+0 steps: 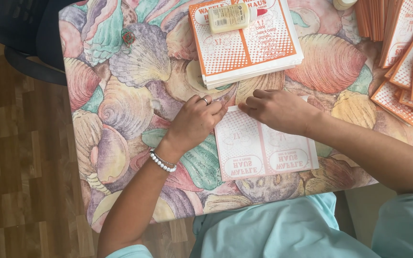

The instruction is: Folding flat paper bags along pre-scored lines and stacking them on a table.

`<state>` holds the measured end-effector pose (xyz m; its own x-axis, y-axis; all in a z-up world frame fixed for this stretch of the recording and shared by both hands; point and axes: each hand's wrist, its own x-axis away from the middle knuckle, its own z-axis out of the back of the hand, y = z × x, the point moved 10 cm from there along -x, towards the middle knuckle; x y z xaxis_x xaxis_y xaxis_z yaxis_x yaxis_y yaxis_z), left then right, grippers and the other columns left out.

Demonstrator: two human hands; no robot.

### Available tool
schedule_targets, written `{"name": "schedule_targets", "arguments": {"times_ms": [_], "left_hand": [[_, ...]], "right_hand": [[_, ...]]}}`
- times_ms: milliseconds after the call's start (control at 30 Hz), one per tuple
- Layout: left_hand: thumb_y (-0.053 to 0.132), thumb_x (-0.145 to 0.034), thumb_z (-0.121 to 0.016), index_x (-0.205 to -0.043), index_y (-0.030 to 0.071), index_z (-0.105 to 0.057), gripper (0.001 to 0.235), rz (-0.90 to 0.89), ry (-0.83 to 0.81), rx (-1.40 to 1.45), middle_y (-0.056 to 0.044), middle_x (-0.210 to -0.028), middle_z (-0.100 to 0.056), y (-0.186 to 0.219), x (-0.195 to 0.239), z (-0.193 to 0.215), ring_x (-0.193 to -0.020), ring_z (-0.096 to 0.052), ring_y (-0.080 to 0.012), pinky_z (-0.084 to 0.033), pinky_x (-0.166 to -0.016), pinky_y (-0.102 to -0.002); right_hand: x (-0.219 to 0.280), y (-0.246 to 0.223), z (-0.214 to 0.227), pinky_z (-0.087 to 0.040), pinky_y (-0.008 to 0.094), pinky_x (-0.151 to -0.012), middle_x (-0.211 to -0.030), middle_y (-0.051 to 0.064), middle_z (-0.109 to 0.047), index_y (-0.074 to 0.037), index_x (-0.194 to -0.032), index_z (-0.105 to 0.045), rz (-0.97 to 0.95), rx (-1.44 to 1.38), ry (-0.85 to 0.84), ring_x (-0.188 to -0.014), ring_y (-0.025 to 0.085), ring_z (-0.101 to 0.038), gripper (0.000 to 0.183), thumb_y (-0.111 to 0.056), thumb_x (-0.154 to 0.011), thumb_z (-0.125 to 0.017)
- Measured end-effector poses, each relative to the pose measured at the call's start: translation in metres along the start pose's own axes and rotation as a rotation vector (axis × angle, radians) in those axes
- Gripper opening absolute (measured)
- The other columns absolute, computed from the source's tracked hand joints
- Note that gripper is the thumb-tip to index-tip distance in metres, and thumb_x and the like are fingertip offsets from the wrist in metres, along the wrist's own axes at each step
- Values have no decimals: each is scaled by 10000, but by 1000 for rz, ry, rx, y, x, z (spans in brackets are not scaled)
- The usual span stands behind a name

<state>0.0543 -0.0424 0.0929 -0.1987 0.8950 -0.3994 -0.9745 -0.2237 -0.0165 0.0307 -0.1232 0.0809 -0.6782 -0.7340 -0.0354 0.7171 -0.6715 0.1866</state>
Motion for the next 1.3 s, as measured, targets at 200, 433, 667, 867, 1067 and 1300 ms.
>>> {"name": "schedule_targets", "arguments": {"times_ms": [200, 433, 667, 867, 1067, 1300], "left_hand": [[73, -938, -666, -985, 108, -789, 136, 13, -22, -39, 9, -717, -586, -1, 8, -23, -731, -602, -163, -526, -736, -370], [66, -946, -643, -991, 96, -786, 153, 31, -64, -57, -6, -711, -588, -1, 10, -32, -752, -615, -184, -526, -831, -447], [68, -956, -640, -965, 81, -789, 150, 55, -41, -95, -16, -701, -590, 4, 1, -15, -749, -622, -195, -508, -898, -517], [68, -957, -641, -976, 75, -792, 153, 68, -45, -86, -26, -692, -602, 3, -1, -12, -751, -632, -200, -490, -943, -556], [61, -947, -650, -994, 76, -797, 155, 117, -96, -71, -47, -736, -639, 1, -2, -8, -802, -652, -215, -462, -995, -596], [48, -934, -650, -891, 32, -775, 134, 353, -235, -97, -124, -867, -690, -10, 6, 3, -958, -674, -272, -425, -1083, -574]], "right_hand": [[1, -5, -6, -555, 241, -659, -799, 19, -648, -79, -947, -749, 30, 91, 27, -759, 133, -628, 66, -81, -907, -696], [1, -5, 4, -547, 234, -652, -819, 24, -665, -89, -966, -753, -51, 100, -15, -759, 132, -632, 81, -104, -914, -692], [1, -7, 8, -553, 248, -656, -835, 45, -674, -103, -1039, -757, -105, 102, -17, -792, 161, -657, 138, -107, -910, -710], [-3, -6, 8, -562, 254, -653, -858, 55, -699, -133, -1181, -742, -139, 53, -54, -808, 177, -681, 286, -105, -898, -706], [-8, -3, 3, -565, 237, -669, -850, 43, -705, -148, -1220, -725, -135, 42, -108, -782, 156, -678, 320, -96, -906, -688], [-7, -4, 1, -557, 223, -672, -834, 24, -691, -140, -1206, -714, -109, 60, -115, -756, 128, -664, 282, -90, -937, -648]]}}
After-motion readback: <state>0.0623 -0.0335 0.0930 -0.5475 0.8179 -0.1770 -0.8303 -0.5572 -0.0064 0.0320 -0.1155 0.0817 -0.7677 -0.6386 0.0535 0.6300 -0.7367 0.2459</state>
